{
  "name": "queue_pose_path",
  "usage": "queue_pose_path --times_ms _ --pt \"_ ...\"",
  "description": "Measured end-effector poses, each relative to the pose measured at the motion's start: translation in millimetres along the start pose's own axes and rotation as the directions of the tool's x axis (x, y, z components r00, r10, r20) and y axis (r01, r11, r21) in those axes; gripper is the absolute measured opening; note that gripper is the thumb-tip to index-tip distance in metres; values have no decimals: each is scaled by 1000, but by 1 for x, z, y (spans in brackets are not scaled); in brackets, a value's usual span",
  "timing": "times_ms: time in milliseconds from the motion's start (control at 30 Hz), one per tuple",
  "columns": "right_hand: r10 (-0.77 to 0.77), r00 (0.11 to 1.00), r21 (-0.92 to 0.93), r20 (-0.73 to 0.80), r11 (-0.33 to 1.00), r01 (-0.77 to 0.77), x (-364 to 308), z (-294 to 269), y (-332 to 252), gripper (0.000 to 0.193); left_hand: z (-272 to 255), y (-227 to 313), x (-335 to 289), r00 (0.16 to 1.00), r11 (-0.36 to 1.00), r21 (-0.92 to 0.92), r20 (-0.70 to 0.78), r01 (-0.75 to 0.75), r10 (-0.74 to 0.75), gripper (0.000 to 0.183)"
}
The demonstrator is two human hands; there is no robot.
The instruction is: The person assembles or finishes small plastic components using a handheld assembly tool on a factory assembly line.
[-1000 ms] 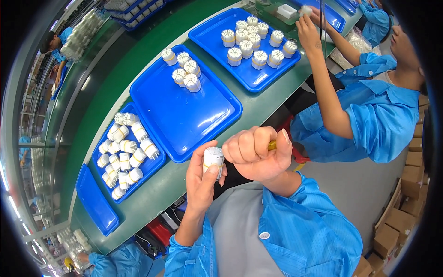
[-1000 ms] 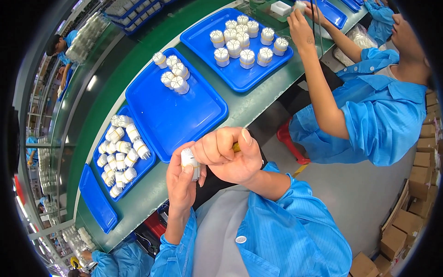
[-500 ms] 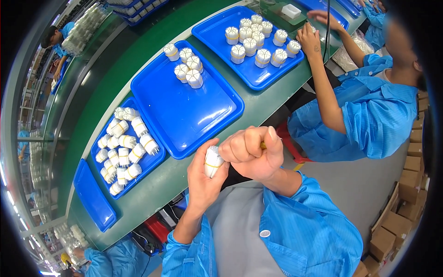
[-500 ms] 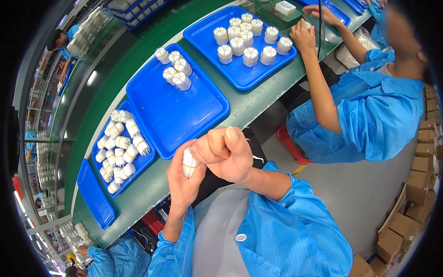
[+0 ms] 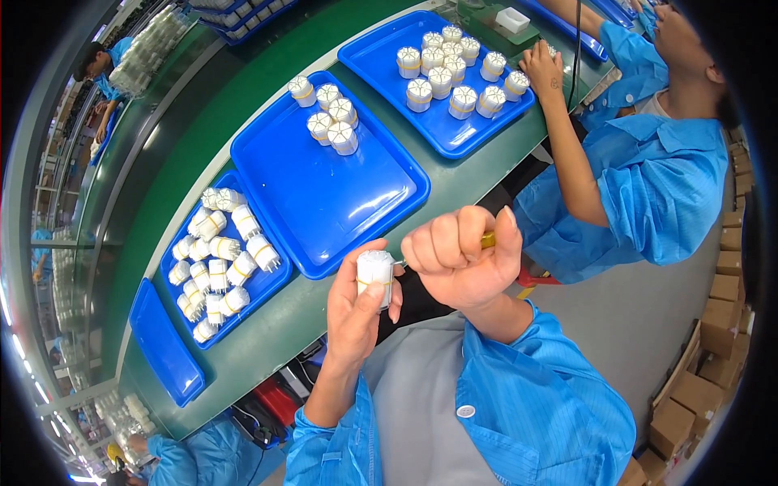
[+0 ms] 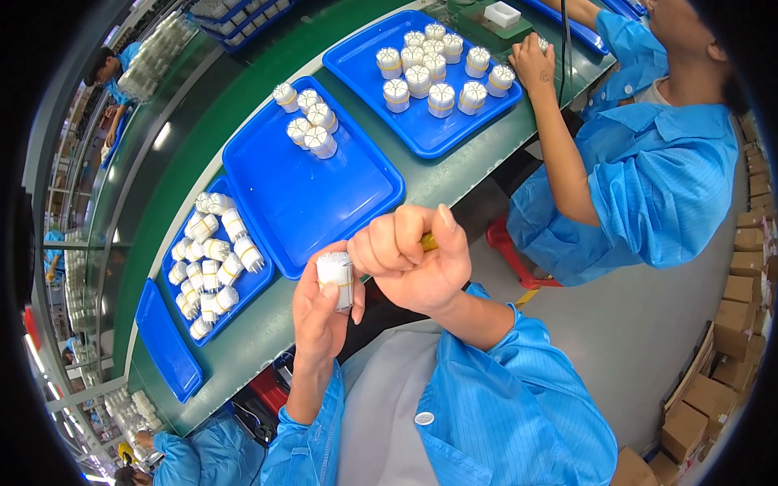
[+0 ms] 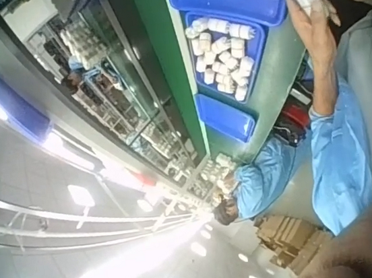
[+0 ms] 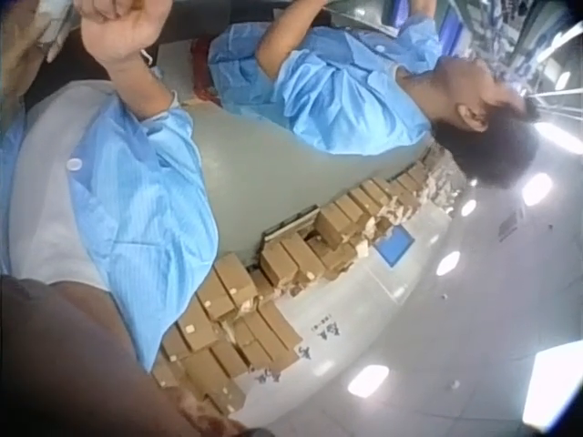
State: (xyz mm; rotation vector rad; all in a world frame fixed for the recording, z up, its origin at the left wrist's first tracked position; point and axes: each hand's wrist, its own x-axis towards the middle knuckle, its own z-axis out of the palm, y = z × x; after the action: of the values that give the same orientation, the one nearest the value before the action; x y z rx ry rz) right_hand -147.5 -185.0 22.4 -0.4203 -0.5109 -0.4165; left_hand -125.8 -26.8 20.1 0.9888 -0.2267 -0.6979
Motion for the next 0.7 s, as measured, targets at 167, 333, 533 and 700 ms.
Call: queue_pose_path --times_ms 167,333,533,700 --pt "-10 999 -13 35 1000 11 -3 2 8 53 -5 -3 -3 1000 982 186 18 14 -18 48" --pt "41 999 -140 25 989 -37 -1 4 8 53 -3 -4 -4 999 944 331 -33 11 0 48" --pt "263 957 -15 -125 964 -267 9 -5 9 56 -10 -7 2 995 829 554 -14 -73 96 47" --pt "140 958 154 -251 983 -103 13 -1 1 55 -7 0 5 995 995 -80 92 55 -48 50"
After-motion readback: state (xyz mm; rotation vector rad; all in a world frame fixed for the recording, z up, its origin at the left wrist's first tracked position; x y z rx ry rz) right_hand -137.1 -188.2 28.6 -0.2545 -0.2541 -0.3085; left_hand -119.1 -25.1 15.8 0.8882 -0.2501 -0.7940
